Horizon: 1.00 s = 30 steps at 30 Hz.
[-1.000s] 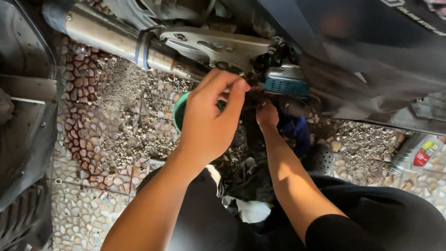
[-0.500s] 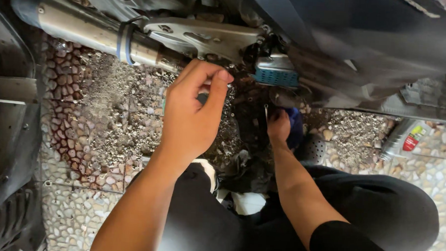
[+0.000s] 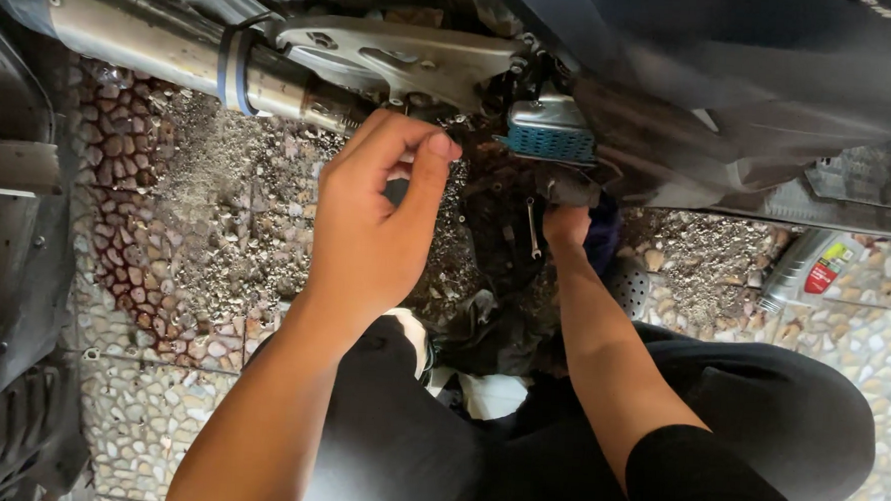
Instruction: The person cleans a small cylindrical metal part, likely a drain plug, using a blue cloth. They wipe the exterior and interior of the part thoroughly while sitting on the floor next to a scooter. A green container and a bottle of oil are visible nearby.
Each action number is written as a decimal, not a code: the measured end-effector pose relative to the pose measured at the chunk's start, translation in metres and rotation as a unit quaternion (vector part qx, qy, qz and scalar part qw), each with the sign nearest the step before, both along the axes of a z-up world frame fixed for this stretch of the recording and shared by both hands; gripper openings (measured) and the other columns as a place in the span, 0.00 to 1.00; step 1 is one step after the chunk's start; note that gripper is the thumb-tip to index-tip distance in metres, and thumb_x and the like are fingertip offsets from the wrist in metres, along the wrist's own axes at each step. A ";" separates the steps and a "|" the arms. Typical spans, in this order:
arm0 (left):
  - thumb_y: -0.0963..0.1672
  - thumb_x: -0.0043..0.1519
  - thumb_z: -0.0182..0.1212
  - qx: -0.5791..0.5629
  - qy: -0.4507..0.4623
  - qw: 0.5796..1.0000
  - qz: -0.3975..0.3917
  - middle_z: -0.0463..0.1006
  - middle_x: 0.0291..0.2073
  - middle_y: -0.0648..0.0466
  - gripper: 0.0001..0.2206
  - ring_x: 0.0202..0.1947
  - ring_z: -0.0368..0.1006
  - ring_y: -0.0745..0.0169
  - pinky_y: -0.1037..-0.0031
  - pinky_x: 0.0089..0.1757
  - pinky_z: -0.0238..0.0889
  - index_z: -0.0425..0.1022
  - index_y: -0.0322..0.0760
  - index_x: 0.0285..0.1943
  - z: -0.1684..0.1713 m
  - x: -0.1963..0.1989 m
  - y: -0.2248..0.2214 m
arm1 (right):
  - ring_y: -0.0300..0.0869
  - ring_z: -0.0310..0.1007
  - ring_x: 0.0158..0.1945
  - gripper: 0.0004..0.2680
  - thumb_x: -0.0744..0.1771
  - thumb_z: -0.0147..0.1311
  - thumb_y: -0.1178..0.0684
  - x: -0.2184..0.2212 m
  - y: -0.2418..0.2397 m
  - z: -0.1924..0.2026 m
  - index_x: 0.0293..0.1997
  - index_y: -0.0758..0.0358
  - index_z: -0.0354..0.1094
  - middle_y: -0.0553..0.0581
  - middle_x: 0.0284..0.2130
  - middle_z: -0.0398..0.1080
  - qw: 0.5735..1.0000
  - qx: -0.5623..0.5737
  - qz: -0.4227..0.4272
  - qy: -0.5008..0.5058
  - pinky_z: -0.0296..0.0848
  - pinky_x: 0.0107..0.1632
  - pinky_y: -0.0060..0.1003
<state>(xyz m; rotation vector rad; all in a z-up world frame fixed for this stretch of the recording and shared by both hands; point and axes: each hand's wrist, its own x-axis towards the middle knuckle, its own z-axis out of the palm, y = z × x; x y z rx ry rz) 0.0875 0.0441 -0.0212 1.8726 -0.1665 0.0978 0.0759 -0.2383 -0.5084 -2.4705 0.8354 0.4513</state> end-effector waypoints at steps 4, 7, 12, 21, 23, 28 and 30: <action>0.40 0.73 0.56 -0.005 -0.002 1.000 -0.002 0.77 0.41 0.52 0.05 0.41 0.76 0.66 0.76 0.45 0.71 0.76 0.30 0.47 0.001 0.000 -0.002 | 0.61 0.72 0.60 0.12 0.72 0.47 0.47 -0.007 -0.022 -0.056 0.57 0.60 0.71 0.65 0.56 0.73 0.992 -0.043 0.122 0.014 0.72 0.62 0.53; 0.40 0.72 0.57 -0.009 0.010 1.000 -0.002 0.77 0.40 0.52 0.05 0.40 0.76 0.66 0.77 0.43 0.71 0.76 0.30 0.46 0.003 -0.003 -0.003 | 0.65 0.66 0.57 0.19 0.64 0.55 0.47 -0.003 -0.024 -0.068 0.60 0.65 0.70 0.72 0.55 0.70 0.909 -0.178 0.293 -0.238 0.64 0.55 0.58; 0.39 0.73 0.57 -0.007 0.001 1.000 -0.015 0.77 0.40 0.52 0.04 0.41 0.77 0.66 0.77 0.44 0.71 0.75 0.29 0.47 0.002 -0.003 0.001 | 0.61 0.65 0.63 0.16 0.67 0.49 0.52 0.017 -0.025 -0.070 0.63 0.60 0.69 0.66 0.60 0.70 0.939 -0.100 0.265 -0.195 0.61 0.66 0.53; 0.39 0.73 0.56 -0.001 0.004 1.000 -0.013 0.77 0.40 0.52 0.05 0.41 0.76 0.65 0.77 0.43 0.72 0.76 0.30 0.47 0.000 -0.002 -0.002 | 0.61 0.74 0.49 0.14 0.67 0.48 0.51 0.011 -0.034 -0.094 0.56 0.61 0.72 0.67 0.50 0.74 0.958 -0.084 0.266 -0.065 0.73 0.50 0.54; 0.39 0.73 0.57 0.001 0.006 1.000 -0.015 0.77 0.40 0.52 0.05 0.41 0.76 0.66 0.77 0.43 0.71 0.76 0.30 0.47 0.001 -0.002 -0.002 | 0.60 0.74 0.51 0.13 0.67 0.48 0.51 0.007 -0.035 -0.101 0.55 0.60 0.73 0.65 0.50 0.75 0.953 -0.084 0.285 -0.063 0.73 0.51 0.54; 0.40 0.73 0.57 0.004 0.000 1.000 -0.021 0.77 0.41 0.52 0.04 0.41 0.77 0.66 0.76 0.44 0.71 0.75 0.30 0.47 0.000 -0.004 0.000 | 0.54 0.76 0.55 0.11 0.70 0.46 0.51 0.007 -0.034 -0.100 0.50 0.57 0.77 0.59 0.51 0.78 0.902 -0.144 0.403 0.056 0.74 0.57 0.52; 0.40 0.74 0.57 0.004 -0.004 1.000 -0.019 0.78 0.41 0.52 0.04 0.42 0.77 0.65 0.76 0.44 0.71 0.76 0.31 0.48 0.000 -0.004 0.001 | 0.57 0.75 0.52 0.11 0.69 0.46 0.49 0.008 -0.024 -0.075 0.51 0.56 0.76 0.61 0.50 0.76 0.911 -0.098 0.365 0.163 0.75 0.51 0.54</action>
